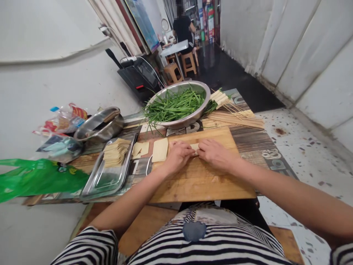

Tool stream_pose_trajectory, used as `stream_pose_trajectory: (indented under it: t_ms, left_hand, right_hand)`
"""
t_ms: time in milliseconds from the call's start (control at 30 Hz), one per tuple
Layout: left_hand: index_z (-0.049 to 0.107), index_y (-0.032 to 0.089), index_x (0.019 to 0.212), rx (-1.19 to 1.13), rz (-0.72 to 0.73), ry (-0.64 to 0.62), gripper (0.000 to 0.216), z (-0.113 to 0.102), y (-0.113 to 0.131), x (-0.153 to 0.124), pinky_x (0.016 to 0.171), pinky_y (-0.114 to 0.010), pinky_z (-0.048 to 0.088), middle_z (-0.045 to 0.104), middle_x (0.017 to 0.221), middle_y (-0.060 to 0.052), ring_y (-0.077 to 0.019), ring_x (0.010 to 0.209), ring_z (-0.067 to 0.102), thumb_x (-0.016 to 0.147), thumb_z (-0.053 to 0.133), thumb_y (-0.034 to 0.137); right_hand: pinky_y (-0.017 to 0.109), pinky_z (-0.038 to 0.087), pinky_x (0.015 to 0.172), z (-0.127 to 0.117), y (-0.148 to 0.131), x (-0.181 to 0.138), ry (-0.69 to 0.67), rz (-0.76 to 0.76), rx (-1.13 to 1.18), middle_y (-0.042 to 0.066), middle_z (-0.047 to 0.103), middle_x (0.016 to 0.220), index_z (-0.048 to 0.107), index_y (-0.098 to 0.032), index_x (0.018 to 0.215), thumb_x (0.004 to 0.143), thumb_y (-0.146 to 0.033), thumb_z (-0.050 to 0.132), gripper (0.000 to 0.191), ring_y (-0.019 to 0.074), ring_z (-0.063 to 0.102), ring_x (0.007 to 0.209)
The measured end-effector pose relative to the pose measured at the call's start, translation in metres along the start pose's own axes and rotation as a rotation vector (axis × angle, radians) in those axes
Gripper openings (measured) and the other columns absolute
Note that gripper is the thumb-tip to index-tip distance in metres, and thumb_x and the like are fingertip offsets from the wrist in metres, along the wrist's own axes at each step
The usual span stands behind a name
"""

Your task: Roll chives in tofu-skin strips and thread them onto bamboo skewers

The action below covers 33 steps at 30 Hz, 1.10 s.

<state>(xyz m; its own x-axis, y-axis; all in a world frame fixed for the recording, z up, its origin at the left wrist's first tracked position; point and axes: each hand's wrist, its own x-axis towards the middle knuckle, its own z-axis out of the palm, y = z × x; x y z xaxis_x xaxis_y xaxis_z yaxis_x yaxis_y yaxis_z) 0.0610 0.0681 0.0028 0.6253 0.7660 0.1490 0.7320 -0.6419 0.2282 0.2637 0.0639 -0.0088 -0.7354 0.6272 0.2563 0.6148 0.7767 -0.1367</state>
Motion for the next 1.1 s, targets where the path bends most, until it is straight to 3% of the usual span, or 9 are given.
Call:
stream_pose_trajectory:
  t_ms: [133, 233, 333, 433, 600, 667, 900, 1000, 1100]
  left_hand:
    - [0.073, 0.024, 0.083, 0.015, 0.002, 0.058, 0.026, 0.005, 0.0, -0.002, 0.079, -0.038, 0.026, 0.07, 0.083, -0.003, -0.0208, 0.089, 0.054, 0.096, 0.052, 0.032]
    - [0.071, 0.025, 0.096, 0.107, 0.02, 0.117, 0.022, 0.013, 0.004, -0.008, 0.083, -0.04, 0.026, 0.07, 0.091, -0.004, -0.0217, 0.095, 0.054, 0.097, 0.049, 0.032]
    - [0.068, 0.024, 0.104, 0.131, 0.054, 0.122, 0.024, 0.018, 0.005, -0.009, 0.086, -0.04, 0.027, 0.069, 0.093, -0.005, -0.021, 0.095, 0.054, 0.099, 0.046, 0.031]
    - [0.07, 0.025, 0.102, 0.081, 0.05, 0.089, 0.027, 0.016, 0.0, -0.001, 0.084, -0.039, 0.029, 0.07, 0.088, -0.004, -0.0201, 0.089, 0.056, 0.099, 0.044, 0.029]
    - [0.075, 0.024, 0.083, -0.03, 0.062, -0.023, 0.029, 0.004, -0.011, 0.019, 0.082, -0.037, 0.031, 0.07, 0.082, -0.003, -0.0191, 0.083, 0.059, 0.096, 0.05, 0.029]
    - [0.074, 0.023, 0.081, -0.04, 0.066, -0.049, 0.028, 0.001, -0.012, 0.022, 0.081, -0.036, 0.031, 0.071, 0.084, -0.003, -0.0197, 0.085, 0.06, 0.096, 0.05, 0.027]
    - [0.066, 0.019, 0.106, 0.148, 0.101, 0.088, 0.026, 0.016, -0.005, 0.007, 0.085, -0.038, 0.033, 0.07, 0.101, -0.008, -0.0222, 0.094, 0.058, 0.099, 0.043, 0.026]
    - [0.066, 0.017, 0.104, 0.169, 0.146, 0.091, 0.027, 0.018, -0.007, 0.006, 0.08, -0.035, 0.036, 0.07, 0.093, -0.008, -0.0202, 0.086, 0.059, 0.1, 0.04, 0.023]
    - [0.066, 0.017, 0.092, 0.143, 0.145, 0.079, 0.028, 0.016, -0.01, 0.01, 0.072, -0.032, 0.038, 0.068, 0.084, -0.006, -0.019, 0.079, 0.059, 0.099, 0.04, 0.021]
  right_hand:
    - [0.031, 0.033, 0.071, 0.002, -0.003, 0.003, -0.049, 0.05, 0.103, 0.008, 0.058, 0.082, 0.066, -0.015, 0.081, 0.098, -0.024, 0.036, 0.035, 0.019, 0.047, 0.078]
    - [0.029, 0.035, 0.068, 0.006, 0.009, 0.013, -0.042, 0.148, 0.335, 0.005, 0.058, 0.075, 0.065, -0.017, 0.075, 0.098, -0.031, 0.039, 0.038, 0.0172, 0.049, 0.073]
    - [0.028, 0.036, 0.066, 0.009, 0.025, 0.02, -0.073, 0.123, 0.419, 0.004, 0.059, 0.073, 0.067, -0.017, 0.073, 0.096, -0.033, 0.044, 0.036, 0.0159, 0.051, 0.069]
    - [0.027, 0.036, 0.065, 0.008, 0.033, 0.019, -0.14, 0.056, 0.378, 0.005, 0.059, 0.077, 0.071, -0.018, 0.082, 0.095, -0.033, 0.047, 0.032, 0.0155, 0.053, 0.069]
    - [0.031, 0.035, 0.07, 0.013, 0.023, 0.008, 0.04, 0.056, 0.119, 0.01, 0.06, 0.085, 0.07, -0.016, 0.09, 0.099, -0.036, 0.037, 0.04, 0.0198, 0.05, 0.078]
    - [0.032, 0.034, 0.07, 0.017, 0.022, 0.008, 0.039, 0.045, 0.107, 0.011, 0.06, 0.085, 0.069, -0.015, 0.088, 0.1, -0.036, 0.034, 0.043, 0.0201, 0.049, 0.078]
    - [0.028, 0.036, 0.067, 0.006, 0.042, 0.027, -0.122, -0.008, 0.353, 0.007, 0.057, 0.078, 0.066, -0.016, 0.074, 0.098, -0.035, 0.039, 0.041, 0.0157, 0.048, 0.072]
    - [0.029, 0.036, 0.068, 0.002, 0.037, 0.027, -0.133, 0.002, 0.275, 0.007, 0.056, 0.076, 0.066, -0.016, 0.074, 0.097, -0.033, 0.041, 0.038, 0.0158, 0.047, 0.071]
    - [0.03, 0.035, 0.068, 0.008, 0.028, 0.021, -0.016, 0.04, 0.096, 0.008, 0.058, 0.081, 0.067, -0.014, 0.085, 0.097, -0.031, 0.041, 0.034, 0.0173, 0.047, 0.074]
